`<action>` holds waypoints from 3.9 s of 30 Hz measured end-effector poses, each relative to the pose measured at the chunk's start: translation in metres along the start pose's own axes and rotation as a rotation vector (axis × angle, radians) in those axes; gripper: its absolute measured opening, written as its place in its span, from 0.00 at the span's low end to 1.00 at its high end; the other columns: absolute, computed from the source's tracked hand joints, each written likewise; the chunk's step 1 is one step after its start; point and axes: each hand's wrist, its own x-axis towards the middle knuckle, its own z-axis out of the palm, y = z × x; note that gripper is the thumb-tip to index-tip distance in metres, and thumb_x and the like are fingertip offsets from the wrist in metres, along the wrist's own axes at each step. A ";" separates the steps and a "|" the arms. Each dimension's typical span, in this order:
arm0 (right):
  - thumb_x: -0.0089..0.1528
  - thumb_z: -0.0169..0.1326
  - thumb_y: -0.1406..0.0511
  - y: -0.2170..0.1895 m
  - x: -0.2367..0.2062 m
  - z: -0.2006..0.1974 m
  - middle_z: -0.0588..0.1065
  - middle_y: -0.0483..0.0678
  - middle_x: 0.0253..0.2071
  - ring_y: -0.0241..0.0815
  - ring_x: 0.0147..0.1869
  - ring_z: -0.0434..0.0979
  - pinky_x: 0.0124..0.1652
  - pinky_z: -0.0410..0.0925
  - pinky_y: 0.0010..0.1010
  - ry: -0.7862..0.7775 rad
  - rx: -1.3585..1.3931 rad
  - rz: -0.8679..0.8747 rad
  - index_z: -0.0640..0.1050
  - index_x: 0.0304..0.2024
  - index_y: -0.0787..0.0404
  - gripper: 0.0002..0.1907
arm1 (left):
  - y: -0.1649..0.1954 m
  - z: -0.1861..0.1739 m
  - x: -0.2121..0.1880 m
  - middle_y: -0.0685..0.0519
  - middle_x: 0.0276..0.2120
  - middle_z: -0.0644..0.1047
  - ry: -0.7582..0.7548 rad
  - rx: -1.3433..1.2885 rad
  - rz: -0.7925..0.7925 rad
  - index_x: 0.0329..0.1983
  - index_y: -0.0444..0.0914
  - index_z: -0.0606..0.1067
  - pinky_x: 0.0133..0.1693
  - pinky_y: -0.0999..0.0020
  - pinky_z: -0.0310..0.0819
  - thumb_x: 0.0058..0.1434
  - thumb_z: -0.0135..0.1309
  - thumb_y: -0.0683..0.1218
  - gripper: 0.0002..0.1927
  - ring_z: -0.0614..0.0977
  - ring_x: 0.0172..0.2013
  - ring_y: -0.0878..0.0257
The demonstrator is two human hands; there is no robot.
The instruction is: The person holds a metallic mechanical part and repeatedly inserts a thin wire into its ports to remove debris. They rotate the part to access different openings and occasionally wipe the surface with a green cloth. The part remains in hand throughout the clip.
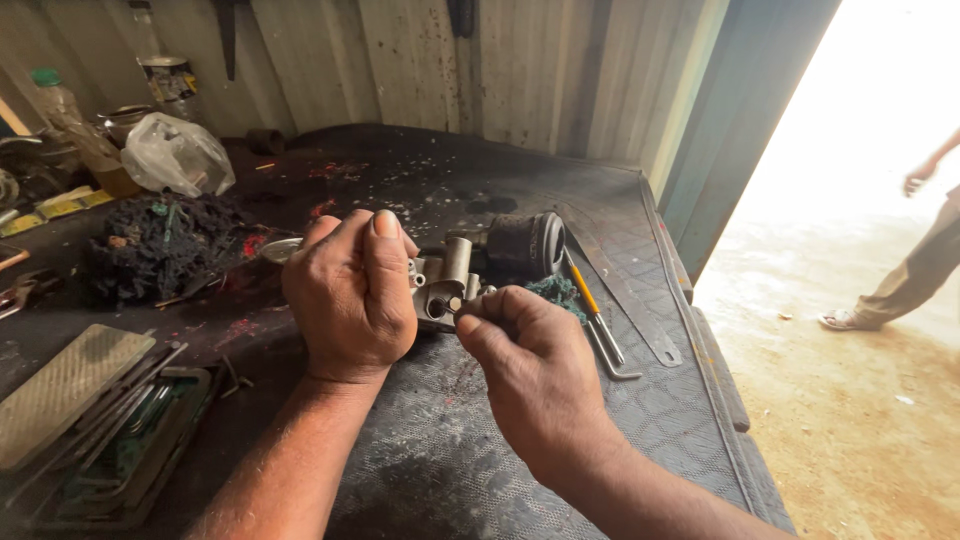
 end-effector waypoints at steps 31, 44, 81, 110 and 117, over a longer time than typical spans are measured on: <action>0.59 0.62 0.67 -0.013 0.001 -0.026 0.72 0.46 0.27 0.43 0.28 0.76 0.26 0.68 0.37 -0.070 -0.714 -0.915 0.84 0.41 0.56 0.08 | 0.007 -0.025 0.029 0.52 0.14 0.73 -0.274 -0.175 -0.132 0.22 0.36 0.75 0.22 0.66 0.67 0.73 0.45 0.54 0.26 0.78 0.17 0.63; 0.61 0.57 0.65 -0.023 -0.010 -0.025 0.73 0.46 0.20 0.46 0.24 0.77 0.26 0.68 0.43 -0.146 -1.088 -0.908 0.82 0.34 0.57 0.04 | 0.009 -0.016 0.025 0.48 0.15 0.70 -0.187 -0.042 0.020 0.17 0.37 0.69 0.25 0.56 0.64 0.73 0.50 0.52 0.26 0.74 0.20 0.51; 0.64 0.57 0.56 -0.025 -0.012 -0.029 0.75 0.49 0.17 0.48 0.22 0.80 0.26 0.70 0.41 -0.080 -0.848 -0.388 0.82 0.39 0.52 0.09 | -0.006 -0.027 0.024 0.57 0.15 0.73 -0.230 -0.306 -0.152 0.24 0.36 0.76 0.24 0.71 0.64 0.74 0.47 0.53 0.25 0.74 0.19 0.71; 0.62 0.57 0.60 -0.021 -0.008 -0.014 0.77 0.46 0.19 0.41 0.21 0.80 0.24 0.70 0.37 -0.074 -0.639 -0.553 0.81 0.38 0.56 0.07 | -0.001 -0.026 0.024 0.54 0.16 0.74 -0.210 -0.247 -0.121 0.22 0.36 0.75 0.25 0.68 0.66 0.73 0.49 0.52 0.24 0.76 0.20 0.67; 0.66 0.55 0.56 -0.023 -0.014 -0.006 0.74 0.45 0.15 0.36 0.18 0.76 0.22 0.67 0.33 -0.022 -0.736 -0.271 0.81 0.41 0.52 0.09 | -0.008 -0.022 0.022 0.56 0.13 0.70 -0.148 -0.248 -0.193 0.22 0.36 0.76 0.23 0.71 0.62 0.74 0.47 0.53 0.25 0.72 0.18 0.71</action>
